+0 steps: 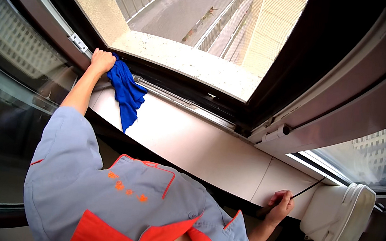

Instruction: The person cleans the frame and inner tracks of a window using a blue cloth and a thin tool to reach into the crevices.

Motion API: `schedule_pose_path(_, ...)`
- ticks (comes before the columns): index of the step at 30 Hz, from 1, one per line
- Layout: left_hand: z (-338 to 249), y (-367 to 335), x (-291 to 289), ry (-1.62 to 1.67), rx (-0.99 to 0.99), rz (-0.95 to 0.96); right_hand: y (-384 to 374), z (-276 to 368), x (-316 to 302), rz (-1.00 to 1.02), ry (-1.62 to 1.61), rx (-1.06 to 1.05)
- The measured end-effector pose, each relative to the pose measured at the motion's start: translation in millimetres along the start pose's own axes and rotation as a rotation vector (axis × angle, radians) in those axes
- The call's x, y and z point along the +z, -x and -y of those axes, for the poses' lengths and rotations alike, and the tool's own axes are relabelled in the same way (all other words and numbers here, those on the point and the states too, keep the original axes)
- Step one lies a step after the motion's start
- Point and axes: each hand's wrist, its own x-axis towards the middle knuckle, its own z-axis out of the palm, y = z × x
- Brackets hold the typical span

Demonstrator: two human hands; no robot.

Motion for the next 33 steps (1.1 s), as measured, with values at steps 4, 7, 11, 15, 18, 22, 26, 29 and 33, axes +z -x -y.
schedule_pose_path(4,-21,14,-2,0.164,0.122,-0.255,-2,-4,-4,0.027,-0.004,-0.008)
schedule_pose_path(7,-93,47,-38,0.324,0.257,-0.351,-1,-4,-3,0.017,0.010,-0.024)
schedule_pose_path(11,-199,99,-70,0.505,0.515,-0.472,0,-1,0,0.005,-0.001,-0.012)
schedule_pose_path(15,-299,151,-100,0.665,0.728,-0.550,-2,1,3,-0.001,0.013,0.011)
schedule_pose_path(18,-348,168,-96,0.723,0.885,-0.697,-2,6,7,0.033,-0.011,0.024)
schedule_pose_path(22,-291,143,-90,0.757,1.037,-0.642,1,10,6,-0.024,0.001,0.055)
schedule_pose_path(26,-267,145,-90,0.795,0.968,-0.580,-3,18,8,0.040,0.040,0.082)
schedule_pose_path(29,-320,154,-93,0.870,1.093,-0.634,-5,20,13,0.078,0.032,0.087)
schedule_pose_path(33,-325,155,-102,0.824,1.216,-0.692,-6,18,7,0.084,0.034,0.079)
